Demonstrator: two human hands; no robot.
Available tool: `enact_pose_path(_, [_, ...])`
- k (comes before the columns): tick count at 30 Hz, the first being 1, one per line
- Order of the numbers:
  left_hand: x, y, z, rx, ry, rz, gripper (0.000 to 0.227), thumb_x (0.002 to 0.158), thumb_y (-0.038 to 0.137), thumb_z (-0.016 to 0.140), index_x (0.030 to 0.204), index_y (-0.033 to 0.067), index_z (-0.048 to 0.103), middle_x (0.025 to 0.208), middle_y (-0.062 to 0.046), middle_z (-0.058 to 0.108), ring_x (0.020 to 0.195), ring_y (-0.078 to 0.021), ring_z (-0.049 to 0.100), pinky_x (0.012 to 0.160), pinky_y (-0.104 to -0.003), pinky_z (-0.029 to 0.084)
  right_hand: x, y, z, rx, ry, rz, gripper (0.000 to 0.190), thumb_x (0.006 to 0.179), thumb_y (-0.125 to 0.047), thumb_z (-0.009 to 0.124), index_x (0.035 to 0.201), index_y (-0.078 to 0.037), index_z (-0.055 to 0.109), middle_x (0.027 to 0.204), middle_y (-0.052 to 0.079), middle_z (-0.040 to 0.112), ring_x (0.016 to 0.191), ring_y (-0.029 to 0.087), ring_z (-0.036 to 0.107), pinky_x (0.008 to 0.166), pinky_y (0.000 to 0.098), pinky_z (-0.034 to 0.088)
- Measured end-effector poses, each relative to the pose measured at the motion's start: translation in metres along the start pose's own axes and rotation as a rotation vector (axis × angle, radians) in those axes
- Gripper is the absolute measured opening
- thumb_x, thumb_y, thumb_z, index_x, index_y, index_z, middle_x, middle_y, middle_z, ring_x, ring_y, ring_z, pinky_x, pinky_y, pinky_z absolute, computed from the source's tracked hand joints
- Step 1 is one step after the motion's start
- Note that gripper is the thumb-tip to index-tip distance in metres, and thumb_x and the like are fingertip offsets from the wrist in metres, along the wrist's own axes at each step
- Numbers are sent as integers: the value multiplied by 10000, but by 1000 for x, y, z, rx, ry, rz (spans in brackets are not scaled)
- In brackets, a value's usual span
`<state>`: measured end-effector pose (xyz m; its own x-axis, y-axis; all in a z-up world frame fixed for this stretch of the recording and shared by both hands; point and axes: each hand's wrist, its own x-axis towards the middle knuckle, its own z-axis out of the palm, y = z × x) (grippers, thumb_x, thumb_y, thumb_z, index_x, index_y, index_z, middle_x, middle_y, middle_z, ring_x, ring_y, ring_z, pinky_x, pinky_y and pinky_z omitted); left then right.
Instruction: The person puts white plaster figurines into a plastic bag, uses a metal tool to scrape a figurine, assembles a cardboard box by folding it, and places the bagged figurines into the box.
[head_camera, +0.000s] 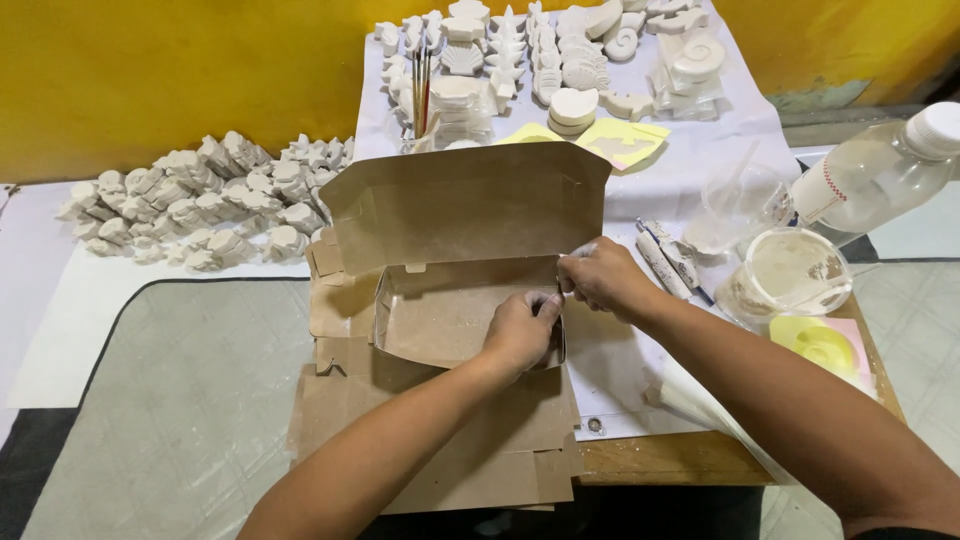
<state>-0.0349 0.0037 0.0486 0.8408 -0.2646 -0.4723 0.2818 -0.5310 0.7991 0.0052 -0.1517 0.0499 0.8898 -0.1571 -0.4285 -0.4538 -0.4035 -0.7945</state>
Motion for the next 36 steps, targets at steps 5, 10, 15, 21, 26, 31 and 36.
enact_pose_path(5, [-16,17,-8,153,-21,91,409,1015,355,518,1162,31,720,1073,-217,746,1103,-427,696,916,-519,554,11,10,2,-29,4,-23,291,839,-164,651,594,-10,685,449,120,491,356,152,462,339,274,352])
enact_pose_path(10, [-19,10,-4,484,-112,243,430,904,377,617,1005,-31,707,977,-287,737,1023,-511,702,877,-589,560,8,10,-1,-51,-5,-24,330,870,-208,669,627,12,693,454,129,516,362,161,485,346,269,377])
enact_pose_path(15, [1,-21,19,751,67,492,382,979,184,471,835,-43,742,693,-210,701,692,-412,754,580,-477,626,6,14,1,-81,0,-21,377,914,-240,678,627,3,704,461,133,537,365,171,509,350,267,394])
enact_pose_path(21, [13,-31,21,613,79,506,367,913,130,480,691,-62,701,573,-223,646,586,-421,726,473,-465,573,-11,6,2,-121,40,-47,274,845,-159,662,623,-12,728,477,149,556,368,182,527,388,294,410])
enact_pose_path(26, [9,-28,20,643,98,523,334,920,107,497,677,-20,686,545,-176,629,529,-355,713,430,-405,548,-7,10,6,-105,57,-55,269,831,-164,640,631,-10,734,483,156,579,361,185,542,382,305,426])
enact_pose_path(31, [9,-19,15,610,84,473,280,894,86,532,735,-42,723,602,-216,667,621,-425,739,504,-474,587,-11,15,8,-120,54,-78,289,853,-153,625,622,-28,745,457,137,578,351,179,546,381,277,429])
enact_pose_path(36, [11,-12,17,568,27,249,236,928,132,626,929,-65,756,854,-305,731,927,-499,731,761,-617,605,-16,25,12,-240,52,-228,314,834,-145,563,669,74,716,529,252,612,425,331,597,438,372,459])
